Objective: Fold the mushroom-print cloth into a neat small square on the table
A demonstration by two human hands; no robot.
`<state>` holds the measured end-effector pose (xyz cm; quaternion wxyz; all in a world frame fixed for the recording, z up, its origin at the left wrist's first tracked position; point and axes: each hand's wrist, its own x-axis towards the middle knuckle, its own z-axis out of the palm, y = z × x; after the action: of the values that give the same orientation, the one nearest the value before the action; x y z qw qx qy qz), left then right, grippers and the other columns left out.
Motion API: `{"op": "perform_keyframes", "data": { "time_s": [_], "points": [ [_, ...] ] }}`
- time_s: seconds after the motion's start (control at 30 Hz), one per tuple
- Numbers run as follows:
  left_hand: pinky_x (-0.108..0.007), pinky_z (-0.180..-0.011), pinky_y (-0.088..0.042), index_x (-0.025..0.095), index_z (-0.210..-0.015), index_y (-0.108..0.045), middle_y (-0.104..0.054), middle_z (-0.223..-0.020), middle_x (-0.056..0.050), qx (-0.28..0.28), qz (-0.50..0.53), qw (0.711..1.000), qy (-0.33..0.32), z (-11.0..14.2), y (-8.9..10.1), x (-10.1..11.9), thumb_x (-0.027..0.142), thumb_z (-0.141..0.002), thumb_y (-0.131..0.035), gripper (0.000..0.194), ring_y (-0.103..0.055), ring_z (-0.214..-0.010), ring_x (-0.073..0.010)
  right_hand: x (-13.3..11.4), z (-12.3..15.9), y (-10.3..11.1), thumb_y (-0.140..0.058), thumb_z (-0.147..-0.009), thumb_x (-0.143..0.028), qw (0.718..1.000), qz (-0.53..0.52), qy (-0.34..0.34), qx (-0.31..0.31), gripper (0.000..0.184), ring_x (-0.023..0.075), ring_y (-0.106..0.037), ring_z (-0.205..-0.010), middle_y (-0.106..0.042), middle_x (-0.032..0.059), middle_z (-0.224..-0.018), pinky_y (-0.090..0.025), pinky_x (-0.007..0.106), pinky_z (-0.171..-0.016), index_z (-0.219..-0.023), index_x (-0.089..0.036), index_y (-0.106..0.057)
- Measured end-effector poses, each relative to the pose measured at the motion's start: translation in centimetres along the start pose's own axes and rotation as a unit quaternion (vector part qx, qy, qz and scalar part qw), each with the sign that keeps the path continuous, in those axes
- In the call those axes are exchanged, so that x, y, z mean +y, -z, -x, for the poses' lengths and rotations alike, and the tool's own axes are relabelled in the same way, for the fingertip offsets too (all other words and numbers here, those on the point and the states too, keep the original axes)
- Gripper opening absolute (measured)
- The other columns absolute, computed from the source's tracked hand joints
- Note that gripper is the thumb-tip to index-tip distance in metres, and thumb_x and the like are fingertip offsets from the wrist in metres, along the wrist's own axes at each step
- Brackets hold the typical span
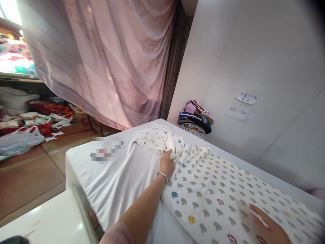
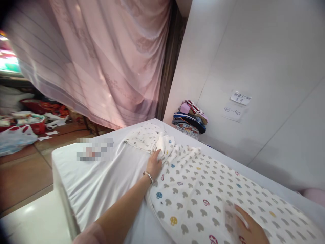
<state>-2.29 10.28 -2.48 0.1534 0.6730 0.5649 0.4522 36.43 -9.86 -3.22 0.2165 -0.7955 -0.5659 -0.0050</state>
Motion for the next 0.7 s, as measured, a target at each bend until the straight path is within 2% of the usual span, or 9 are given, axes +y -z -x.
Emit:
{"op": "perform_keyframes", "data": {
  "time_s": [0.1, 0.13, 0.23, 0.27, 0.33, 0.43, 0.53, 0.6, 0.7],
  "points": [
    [-0.035, -0.104, -0.032, 0.018, -0.122, -0.047, -0.050, -0.123, -0.007, -0.010, 0.059, 0.997, -0.043, 0.3, -0.3, -0.1, 0.000, -0.068, -0.040, 0.057, -0.043, -0.118, -0.0185, -9.9, -2.4, -2.3, -0.041, -0.074, -0.059, 0.963, -0.208, 0.011, -0.171, 0.047, 0.0233, -0.053, -0.111, -0.061, 0.0009, -0.114, -0.046, 0.035, -0.092, -0.113, -0.038, -0.055],
    [-0.035, -0.106, -0.031, 0.018, -0.122, -0.046, -0.049, -0.126, -0.007, -0.014, 0.080, 0.996, -0.043, 0.4, -0.3, -0.1, 0.000, -0.067, -0.040, 0.058, -0.042, -0.120, -0.0184, -13.5, -3.1, -2.8, -0.043, -0.075, -0.056, 0.947, -0.253, 0.032, -0.196, 0.049, 0.0235, -0.053, -0.110, -0.061, 0.0019, -0.115, -0.044, 0.037, -0.094, -0.117, -0.033, -0.054],
    [-0.035, -0.105, -0.032, 0.019, -0.129, -0.038, -0.043, -0.134, -0.007, -0.027, 0.181, 0.983, 0.025, 0.3, -0.3, -0.2, 0.003, -0.069, -0.045, 0.062, -0.040, -0.123, -0.0194, -22.8, -5.9, -4.4, -0.045, -0.079, -0.048, 0.915, -0.334, 0.094, -0.203, 0.048, 0.0225, -0.056, -0.106, -0.060, 0.0044, -0.115, -0.047, 0.035, -0.089, -0.119, -0.024, -0.053],
    [-0.034, -0.104, -0.034, 0.018, -0.131, -0.035, -0.041, -0.135, -0.008, -0.027, 0.231, 0.970, 0.063, 0.2, -0.3, -0.3, 0.006, -0.071, -0.047, 0.062, -0.041, -0.122, -0.0195, -25.2, -7.0, -4.9, -0.044, -0.080, -0.044, 0.916, -0.338, 0.109, -0.187, 0.045, 0.0216, -0.057, -0.105, -0.061, 0.0045, -0.114, -0.048, 0.033, -0.087, -0.118, -0.022, -0.054],
    [-0.031, -0.100, -0.038, 0.018, -0.133, -0.028, -0.037, -0.139, -0.009, -0.014, 0.350, 0.925, 0.144, -0.4, -0.1, -0.6, 0.012, -0.074, -0.050, 0.063, -0.042, -0.122, -0.0184, -28.9, -9.6, -5.9, -0.043, -0.082, -0.038, 0.939, -0.292, 0.129, -0.127, 0.037, 0.0182, -0.058, -0.100, -0.064, 0.0033, -0.108, -0.046, 0.029, -0.087, -0.112, -0.021, -0.057],
    [-0.027, -0.093, -0.043, 0.020, -0.133, -0.024, -0.034, -0.141, -0.010, 0.013, 0.522, 0.814, 0.256, -1.4, 0.4, -1.2, 0.020, -0.078, -0.052, 0.061, -0.044, -0.120, -0.0170, -32.4, -13.3, -7.4, -0.042, -0.082, -0.027, 0.976, -0.156, 0.126, -0.082, 0.033, 0.0147, -0.058, -0.095, -0.062, 0.0016, -0.109, -0.042, 0.024, -0.086, -0.111, -0.022, -0.057],
    [-0.027, -0.082, -0.050, 0.020, -0.127, -0.031, -0.048, -0.130, -0.010, 0.014, 0.634, 0.702, 0.324, -2.1, 0.8, -1.8, 0.026, -0.079, -0.055, 0.054, -0.055, -0.108, -0.0172, -34.4, -15.6, -9.1, -0.048, -0.077, -0.025, 0.987, -0.097, 0.103, -0.080, 0.037, 0.0210, -0.053, -0.102, -0.058, 0.0085, -0.114, -0.039, 0.029, -0.088, -0.113, -0.018, -0.056],
    [-0.026, -0.077, -0.051, 0.018, -0.118, -0.041, -0.056, -0.120, -0.009, -0.001, 0.682, 0.652, 0.332, -2.3, 1.0, -2.0, 0.026, -0.078, -0.056, 0.043, -0.059, -0.100, -0.0167, -35.1, -16.2, -10.3, -0.053, -0.071, -0.022, 0.988, -0.085, 0.093, -0.084, 0.040, 0.0260, -0.051, -0.106, -0.057, 0.0134, -0.113, -0.038, 0.033, -0.088, -0.110, -0.015, -0.058],
    [-0.026, -0.076, -0.051, 0.018, -0.108, -0.049, -0.058, -0.117, -0.008, -0.021, 0.719, 0.613, 0.327, -2.5, 1.2, -2.0, 0.024, -0.076, -0.059, 0.035, -0.061, -0.094, -0.0155, -34.9, -16.2, -11.9, -0.052, -0.064, -0.013, 0.989, -0.086, 0.082, -0.093, 0.040, 0.0275, -0.050, -0.106, -0.057, 0.0161, -0.109, -0.037, 0.032, -0.086, -0.103, -0.012, -0.060]
  ]
}}
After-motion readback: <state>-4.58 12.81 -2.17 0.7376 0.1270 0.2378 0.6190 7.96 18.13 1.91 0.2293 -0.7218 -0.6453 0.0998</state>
